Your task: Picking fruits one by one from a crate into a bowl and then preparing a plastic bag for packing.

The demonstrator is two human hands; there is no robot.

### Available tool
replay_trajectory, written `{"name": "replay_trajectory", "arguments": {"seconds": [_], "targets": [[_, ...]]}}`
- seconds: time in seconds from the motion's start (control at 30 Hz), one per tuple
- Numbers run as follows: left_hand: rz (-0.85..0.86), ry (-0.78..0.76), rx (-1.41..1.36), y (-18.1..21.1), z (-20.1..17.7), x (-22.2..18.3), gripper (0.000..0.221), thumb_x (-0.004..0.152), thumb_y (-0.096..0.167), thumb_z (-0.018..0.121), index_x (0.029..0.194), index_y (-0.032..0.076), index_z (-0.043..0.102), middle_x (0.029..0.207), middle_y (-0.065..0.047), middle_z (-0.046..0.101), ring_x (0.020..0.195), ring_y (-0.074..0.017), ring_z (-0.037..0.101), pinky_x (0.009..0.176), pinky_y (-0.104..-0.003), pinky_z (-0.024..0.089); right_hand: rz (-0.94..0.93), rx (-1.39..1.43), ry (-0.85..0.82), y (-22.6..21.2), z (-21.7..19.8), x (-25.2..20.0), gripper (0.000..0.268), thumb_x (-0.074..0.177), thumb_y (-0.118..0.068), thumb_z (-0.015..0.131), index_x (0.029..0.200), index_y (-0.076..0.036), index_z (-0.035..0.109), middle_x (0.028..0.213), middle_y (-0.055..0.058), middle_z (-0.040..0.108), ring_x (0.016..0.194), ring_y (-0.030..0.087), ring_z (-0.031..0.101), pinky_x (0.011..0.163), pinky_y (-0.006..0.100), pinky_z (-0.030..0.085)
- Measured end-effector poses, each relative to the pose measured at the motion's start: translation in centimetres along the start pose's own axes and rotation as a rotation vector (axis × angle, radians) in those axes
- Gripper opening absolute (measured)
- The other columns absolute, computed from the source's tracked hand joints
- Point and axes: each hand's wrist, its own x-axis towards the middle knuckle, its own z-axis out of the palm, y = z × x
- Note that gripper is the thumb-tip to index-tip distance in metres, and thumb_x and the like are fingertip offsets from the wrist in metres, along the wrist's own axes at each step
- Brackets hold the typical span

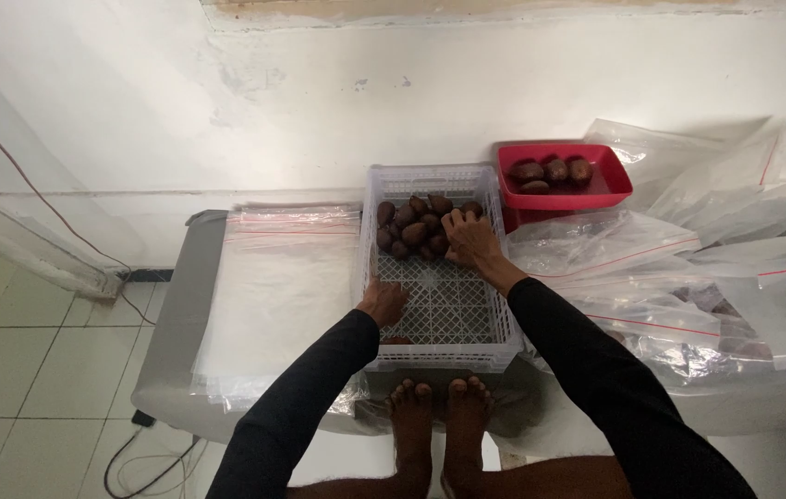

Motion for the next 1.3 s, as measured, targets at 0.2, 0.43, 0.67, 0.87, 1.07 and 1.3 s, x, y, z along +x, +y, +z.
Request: {"name": "replay_trajectory", "arguments": {"seconds": [0.2,0.43,0.67,0.87,1.07,1.3], "targets": [[-0.021,0.002,0.028,-0.1,-1.4,-0.9,0.050,0.111,0.048,0.046,0.154,0.023,0.050,0.134,-0.008,0.067,0.101,-0.0226,0.070,0.108,-0.051,0.047,-0.084,0.350,-0.178,1.4,-0.6,1.8,0.059,0.077,-0.051,0.070,0.120,-0.011,0.065,0.126,0.014,0.058,0.099,0.028,0.065,0.065,0.041,0.056],[-0.021,0.032,-0.034,0.1,2.5,1.8,0.050,0.104,0.051,0.052,0.145,0.022,0.054,0.123,-0.005,0.066,0.080,-0.0188,0.062,0.084,-0.050,0.047,0.094,0.520,0.056,9.9,-7.8,6.1,0.049,0.075,-0.023,0.080,0.119,-0.011,0.061,0.115,0.015,0.054,0.095,0.038,0.064,0.071,0.048,0.054],[-0.034,0.049,-0.033,0.2,2.9,2.3,0.045,0.103,0.051,0.056,0.138,0.022,0.059,0.116,-0.002,0.067,0.083,-0.0173,0.063,0.080,-0.044,0.045,0.387,0.621,-0.168,20.2,-8.0,5.9,0.062,0.079,-0.025,0.084,0.132,-0.007,0.057,0.118,0.020,0.056,0.103,0.044,0.062,0.080,0.056,0.052],[-0.013,0.079,-0.043,0.2,3.2,3.1,0.035,0.099,0.048,0.063,0.120,0.020,0.069,0.101,-0.001,0.072,0.070,-0.0166,0.062,0.064,-0.040,0.043,0.622,0.686,-0.327,24.2,-5.6,2.9,0.060,0.080,-0.027,0.087,0.129,-0.011,0.057,0.116,0.013,0.069,0.110,0.038,0.066,0.087,0.056,0.050],[-0.008,0.083,-0.005,0.3,2.0,2.0,0.029,0.099,0.045,0.064,0.112,0.020,0.071,0.095,0.001,0.072,0.067,-0.0135,0.060,0.063,-0.037,0.043,0.567,0.572,-0.568,25.4,0.5,-0.5,0.054,0.084,-0.042,0.082,0.126,-0.012,0.067,0.116,0.014,0.076,0.110,0.040,0.070,0.086,0.060,0.053],[0.000,0.084,-0.034,0.0,1.7,1.7,0.028,0.097,0.044,0.066,0.109,0.020,0.072,0.096,0.001,0.073,0.070,-0.0135,0.062,0.066,-0.036,0.044,0.601,0.575,-0.917,25.3,4.3,-2.0,0.055,0.085,-0.045,0.074,0.137,-0.027,0.068,0.130,0.009,0.076,0.123,0.041,0.068,0.098,0.064,0.050]]}}
